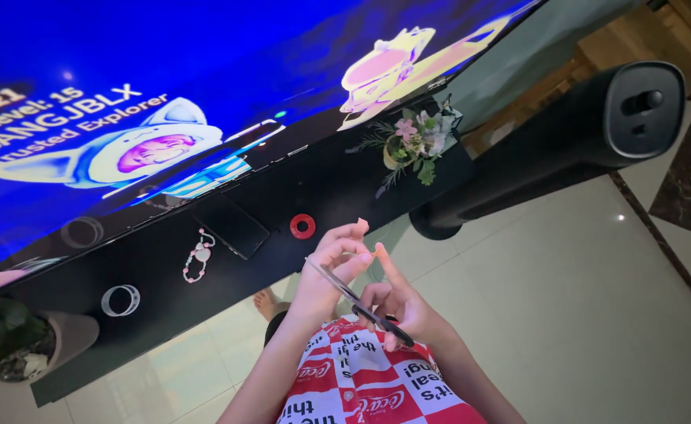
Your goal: The recorder removes a pillowcase from a pillow and then cuts a piece of red adhesive tape using a pair of scissors.
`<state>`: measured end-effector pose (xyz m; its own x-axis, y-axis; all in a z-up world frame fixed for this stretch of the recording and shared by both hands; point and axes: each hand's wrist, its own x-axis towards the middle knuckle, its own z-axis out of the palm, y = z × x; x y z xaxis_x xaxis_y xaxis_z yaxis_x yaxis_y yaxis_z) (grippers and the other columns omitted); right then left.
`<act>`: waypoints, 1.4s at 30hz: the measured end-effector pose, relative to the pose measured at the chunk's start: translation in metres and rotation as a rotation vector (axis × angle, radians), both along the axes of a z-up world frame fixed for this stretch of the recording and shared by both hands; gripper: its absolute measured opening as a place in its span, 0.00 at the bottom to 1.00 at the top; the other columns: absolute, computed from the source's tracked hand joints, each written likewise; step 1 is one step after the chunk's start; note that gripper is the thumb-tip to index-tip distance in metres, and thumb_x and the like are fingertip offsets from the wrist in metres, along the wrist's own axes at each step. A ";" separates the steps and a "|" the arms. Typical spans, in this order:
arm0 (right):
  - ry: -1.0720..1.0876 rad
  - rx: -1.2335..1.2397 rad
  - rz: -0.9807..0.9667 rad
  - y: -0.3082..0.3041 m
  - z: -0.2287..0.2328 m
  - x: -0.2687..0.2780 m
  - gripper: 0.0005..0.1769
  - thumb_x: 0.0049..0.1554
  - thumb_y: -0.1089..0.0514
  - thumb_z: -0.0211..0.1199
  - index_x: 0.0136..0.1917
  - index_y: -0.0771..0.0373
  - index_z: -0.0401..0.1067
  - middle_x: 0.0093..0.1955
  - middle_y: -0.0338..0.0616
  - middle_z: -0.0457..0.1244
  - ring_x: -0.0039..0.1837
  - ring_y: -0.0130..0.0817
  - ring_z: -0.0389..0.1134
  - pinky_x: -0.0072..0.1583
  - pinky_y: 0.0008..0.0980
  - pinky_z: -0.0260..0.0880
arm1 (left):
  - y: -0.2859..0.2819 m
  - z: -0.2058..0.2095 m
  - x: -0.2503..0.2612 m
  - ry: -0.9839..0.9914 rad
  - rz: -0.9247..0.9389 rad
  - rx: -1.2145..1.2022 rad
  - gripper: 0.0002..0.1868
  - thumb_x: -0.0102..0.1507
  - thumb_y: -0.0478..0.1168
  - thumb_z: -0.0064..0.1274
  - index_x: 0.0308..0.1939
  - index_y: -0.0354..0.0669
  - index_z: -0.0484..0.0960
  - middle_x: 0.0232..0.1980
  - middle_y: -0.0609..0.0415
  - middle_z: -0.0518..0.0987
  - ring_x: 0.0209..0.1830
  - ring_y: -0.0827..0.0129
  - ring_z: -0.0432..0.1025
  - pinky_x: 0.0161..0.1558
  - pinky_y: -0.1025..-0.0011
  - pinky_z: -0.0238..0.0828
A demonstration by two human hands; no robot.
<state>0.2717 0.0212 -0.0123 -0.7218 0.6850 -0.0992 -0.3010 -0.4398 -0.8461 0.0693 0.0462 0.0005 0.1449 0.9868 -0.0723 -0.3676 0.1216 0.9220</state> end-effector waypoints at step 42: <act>-0.199 0.178 0.129 0.005 0.035 -0.028 0.85 0.38 0.31 0.81 0.89 0.55 0.29 0.55 0.44 0.62 0.55 0.29 0.64 0.49 0.24 0.61 | -0.009 0.014 -0.028 0.074 -0.009 0.154 0.06 0.65 0.35 0.58 0.44 0.38 0.82 0.69 0.46 0.68 0.71 0.59 0.65 0.67 0.63 0.62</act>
